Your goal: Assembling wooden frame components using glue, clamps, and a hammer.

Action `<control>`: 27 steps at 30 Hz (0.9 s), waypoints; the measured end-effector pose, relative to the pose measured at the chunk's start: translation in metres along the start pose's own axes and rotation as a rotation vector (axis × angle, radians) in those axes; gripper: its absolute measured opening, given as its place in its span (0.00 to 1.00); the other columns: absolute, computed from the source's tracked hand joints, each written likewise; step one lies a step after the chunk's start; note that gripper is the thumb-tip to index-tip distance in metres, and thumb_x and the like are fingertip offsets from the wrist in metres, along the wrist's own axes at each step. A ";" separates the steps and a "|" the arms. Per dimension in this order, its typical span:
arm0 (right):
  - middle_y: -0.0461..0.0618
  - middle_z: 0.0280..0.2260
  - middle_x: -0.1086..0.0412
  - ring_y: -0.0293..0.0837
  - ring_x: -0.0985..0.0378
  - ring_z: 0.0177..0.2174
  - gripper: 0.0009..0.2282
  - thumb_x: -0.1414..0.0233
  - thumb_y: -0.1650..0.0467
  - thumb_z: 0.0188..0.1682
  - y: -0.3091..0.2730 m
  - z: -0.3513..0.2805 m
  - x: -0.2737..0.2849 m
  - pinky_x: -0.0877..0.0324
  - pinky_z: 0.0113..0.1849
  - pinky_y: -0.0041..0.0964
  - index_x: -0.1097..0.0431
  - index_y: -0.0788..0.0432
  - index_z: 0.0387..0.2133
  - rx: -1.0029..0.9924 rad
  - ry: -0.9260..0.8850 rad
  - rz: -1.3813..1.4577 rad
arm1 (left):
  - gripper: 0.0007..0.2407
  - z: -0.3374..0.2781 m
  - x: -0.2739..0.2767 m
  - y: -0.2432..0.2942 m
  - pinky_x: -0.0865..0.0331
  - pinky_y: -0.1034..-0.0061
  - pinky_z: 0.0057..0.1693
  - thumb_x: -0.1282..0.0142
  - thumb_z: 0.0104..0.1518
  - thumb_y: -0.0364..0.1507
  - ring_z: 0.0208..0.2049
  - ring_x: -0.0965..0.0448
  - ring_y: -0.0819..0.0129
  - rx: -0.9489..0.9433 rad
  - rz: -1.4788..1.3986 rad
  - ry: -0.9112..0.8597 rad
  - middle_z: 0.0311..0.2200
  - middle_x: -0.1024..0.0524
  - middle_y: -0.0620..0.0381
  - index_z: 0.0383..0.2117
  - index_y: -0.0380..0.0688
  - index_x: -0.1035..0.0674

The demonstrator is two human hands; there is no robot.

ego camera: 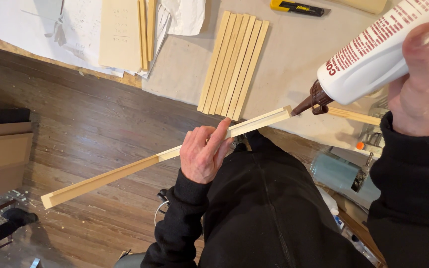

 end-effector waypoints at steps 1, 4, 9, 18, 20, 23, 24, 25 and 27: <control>0.51 0.51 0.32 0.42 0.26 0.50 0.33 0.42 0.50 0.58 0.004 0.001 0.004 0.25 0.59 0.42 0.42 0.67 0.60 -0.002 0.000 -0.001 | 0.18 0.000 0.000 -0.001 0.34 0.70 0.40 0.34 0.59 0.29 0.31 0.29 0.66 0.001 -0.001 -0.001 0.33 0.27 0.59 0.56 0.46 0.21; 0.50 0.48 0.29 0.41 0.22 0.50 0.33 0.42 0.48 0.58 0.017 0.002 0.012 0.23 0.57 0.39 0.38 0.65 0.58 -0.006 -0.015 -0.045 | 0.18 0.000 0.000 -0.001 0.34 0.70 0.40 0.34 0.60 0.30 0.31 0.29 0.66 -0.006 0.004 -0.003 0.33 0.28 0.60 0.56 0.46 0.21; 0.48 0.47 0.32 0.40 0.26 0.50 0.30 0.41 0.52 0.58 0.025 0.002 0.019 0.29 0.56 0.37 0.37 0.64 0.60 0.020 -0.011 -0.008 | 0.18 0.001 0.000 -0.003 0.35 0.70 0.40 0.35 0.59 0.30 0.31 0.29 0.66 -0.006 -0.001 -0.011 0.33 0.27 0.60 0.56 0.46 0.22; 0.49 0.50 0.29 0.40 0.25 0.51 0.29 0.42 0.53 0.58 0.021 0.005 0.016 0.28 0.58 0.38 0.36 0.63 0.59 0.043 -0.005 -0.053 | 0.17 0.003 0.001 -0.005 0.36 0.71 0.39 0.34 0.59 0.30 0.30 0.30 0.67 -0.010 0.022 -0.005 0.32 0.27 0.61 0.55 0.46 0.21; 0.49 0.49 0.30 0.41 0.25 0.50 0.28 0.42 0.53 0.58 0.022 0.006 0.016 0.29 0.57 0.38 0.36 0.64 0.59 0.047 -0.002 -0.045 | 0.18 0.003 0.002 -0.005 0.36 0.71 0.39 0.34 0.60 0.30 0.30 0.30 0.67 -0.011 0.017 -0.006 0.32 0.28 0.61 0.56 0.47 0.21; 0.49 0.49 0.30 0.40 0.25 0.49 0.27 0.42 0.54 0.59 0.024 0.006 0.017 0.29 0.57 0.38 0.36 0.64 0.59 0.045 -0.007 -0.030 | 0.18 0.003 0.002 -0.005 0.35 0.71 0.40 0.35 0.60 0.30 0.31 0.30 0.67 -0.012 0.013 -0.007 0.32 0.28 0.61 0.56 0.47 0.22; 0.50 0.50 0.28 0.40 0.25 0.49 0.27 0.42 0.54 0.60 0.025 0.007 0.016 0.28 0.57 0.38 0.36 0.64 0.59 0.040 -0.018 -0.021 | 0.18 0.003 0.002 -0.005 0.35 0.71 0.40 0.35 0.60 0.30 0.31 0.30 0.67 -0.010 0.015 -0.007 0.32 0.28 0.60 0.56 0.47 0.22; 0.50 0.50 0.28 0.40 0.25 0.49 0.27 0.42 0.54 0.60 0.026 0.008 0.017 0.28 0.57 0.38 0.36 0.64 0.59 0.040 -0.019 -0.021 | 0.18 0.003 0.002 -0.006 0.35 0.71 0.40 0.35 0.60 0.30 0.31 0.30 0.67 -0.009 0.016 -0.006 0.32 0.28 0.60 0.56 0.47 0.22; 0.50 0.50 0.29 0.41 0.25 0.49 0.26 0.42 0.55 0.60 0.029 0.008 0.019 0.29 0.57 0.38 0.36 0.64 0.59 0.041 -0.014 -0.020 | 0.18 0.002 0.001 -0.006 0.36 0.70 0.39 0.35 0.60 0.30 0.30 0.30 0.67 -0.006 0.012 -0.012 0.32 0.28 0.61 0.56 0.46 0.21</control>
Point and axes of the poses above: each hand's wrist, its own z-axis towards the middle knuckle, its own x-axis out of the back of the hand, y = z × x, the point moved 9 cm from there along z, towards the middle knuckle
